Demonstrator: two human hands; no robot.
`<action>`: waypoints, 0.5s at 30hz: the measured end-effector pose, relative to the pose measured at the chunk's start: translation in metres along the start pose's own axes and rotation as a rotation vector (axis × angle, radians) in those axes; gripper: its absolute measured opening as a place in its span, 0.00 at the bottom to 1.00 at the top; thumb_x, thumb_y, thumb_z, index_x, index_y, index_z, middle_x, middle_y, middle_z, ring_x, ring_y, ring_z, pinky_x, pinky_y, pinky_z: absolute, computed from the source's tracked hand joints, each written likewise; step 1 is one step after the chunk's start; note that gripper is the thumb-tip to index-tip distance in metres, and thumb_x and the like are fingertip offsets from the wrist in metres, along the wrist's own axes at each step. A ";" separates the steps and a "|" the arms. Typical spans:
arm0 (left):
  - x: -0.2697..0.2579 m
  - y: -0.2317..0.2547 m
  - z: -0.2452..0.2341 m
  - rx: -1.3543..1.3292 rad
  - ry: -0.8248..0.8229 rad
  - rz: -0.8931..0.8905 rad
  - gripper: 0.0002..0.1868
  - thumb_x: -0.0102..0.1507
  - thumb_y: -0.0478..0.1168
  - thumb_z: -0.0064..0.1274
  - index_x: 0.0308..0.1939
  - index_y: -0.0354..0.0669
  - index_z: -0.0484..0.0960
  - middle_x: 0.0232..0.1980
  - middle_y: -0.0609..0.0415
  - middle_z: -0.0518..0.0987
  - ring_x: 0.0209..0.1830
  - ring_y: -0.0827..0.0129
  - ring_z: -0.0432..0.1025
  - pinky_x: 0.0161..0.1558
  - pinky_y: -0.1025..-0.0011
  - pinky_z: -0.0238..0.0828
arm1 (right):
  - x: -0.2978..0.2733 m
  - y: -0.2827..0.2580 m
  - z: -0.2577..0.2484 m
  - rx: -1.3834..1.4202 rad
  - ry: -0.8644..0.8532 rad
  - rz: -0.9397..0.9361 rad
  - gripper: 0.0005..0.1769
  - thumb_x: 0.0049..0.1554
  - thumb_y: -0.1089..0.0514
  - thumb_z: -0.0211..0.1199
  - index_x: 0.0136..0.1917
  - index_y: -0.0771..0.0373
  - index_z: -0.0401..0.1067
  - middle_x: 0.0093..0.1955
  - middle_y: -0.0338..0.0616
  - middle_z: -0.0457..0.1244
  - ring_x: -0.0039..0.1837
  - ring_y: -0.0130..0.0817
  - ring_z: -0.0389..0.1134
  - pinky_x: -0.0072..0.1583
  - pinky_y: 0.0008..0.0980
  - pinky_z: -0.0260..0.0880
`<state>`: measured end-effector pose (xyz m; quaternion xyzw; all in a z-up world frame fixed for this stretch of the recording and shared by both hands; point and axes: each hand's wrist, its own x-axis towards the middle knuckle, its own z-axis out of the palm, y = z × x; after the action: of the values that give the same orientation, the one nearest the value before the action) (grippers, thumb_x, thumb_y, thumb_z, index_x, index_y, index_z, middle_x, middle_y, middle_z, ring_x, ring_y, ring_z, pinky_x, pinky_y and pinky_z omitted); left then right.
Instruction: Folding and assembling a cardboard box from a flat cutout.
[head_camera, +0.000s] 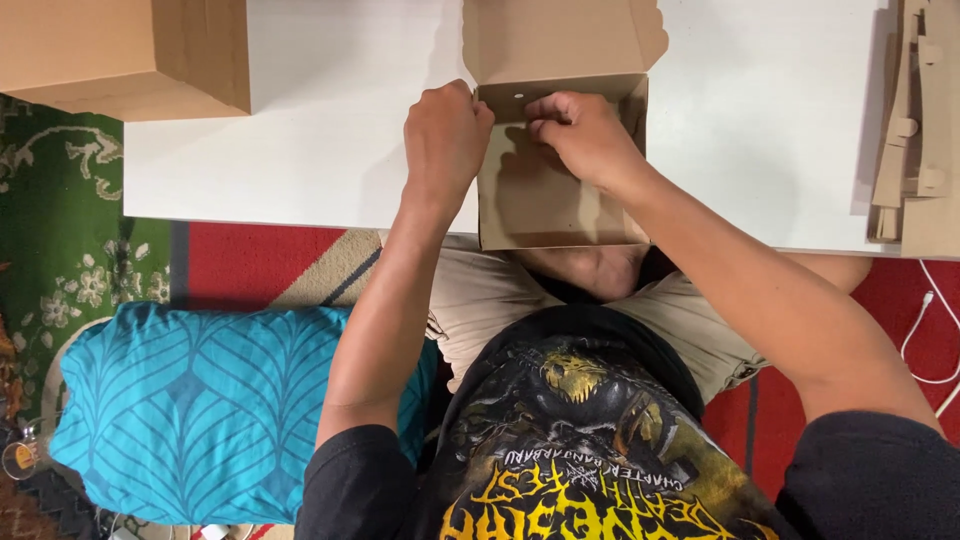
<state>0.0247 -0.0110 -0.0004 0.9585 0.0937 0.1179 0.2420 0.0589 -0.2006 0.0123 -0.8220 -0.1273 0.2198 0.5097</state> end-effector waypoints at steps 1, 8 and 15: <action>0.001 -0.003 0.004 0.001 0.000 0.001 0.10 0.60 0.37 0.54 0.27 0.33 0.80 0.23 0.46 0.78 0.18 0.58 0.72 0.25 0.63 0.72 | -0.003 -0.001 -0.004 0.001 0.001 0.000 0.18 0.58 0.61 0.57 0.60 0.66 0.75 0.52 0.40 0.72 0.52 0.25 0.71 0.55 0.21 0.69; 0.009 -0.010 0.021 0.143 -0.031 0.017 0.10 0.57 0.35 0.52 0.21 0.34 0.78 0.22 0.46 0.76 0.16 0.59 0.68 0.22 0.62 0.67 | -0.036 -0.015 -0.031 -0.229 0.086 -0.131 0.17 0.60 0.61 0.58 0.60 0.70 0.75 0.51 0.45 0.72 0.46 0.32 0.71 0.49 0.28 0.70; 0.009 -0.006 0.027 0.179 -0.086 0.000 0.09 0.57 0.33 0.50 0.22 0.33 0.80 0.22 0.45 0.77 0.17 0.57 0.69 0.22 0.61 0.67 | -0.064 -0.007 -0.057 -0.343 0.592 -0.538 0.01 0.62 0.71 0.61 0.47 0.72 0.73 0.42 0.47 0.68 0.40 0.34 0.66 0.45 0.29 0.68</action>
<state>0.0402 -0.0155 -0.0242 0.9805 0.0935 0.0679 0.1591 0.0310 -0.2698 0.0552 -0.8600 -0.2201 -0.1903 0.4193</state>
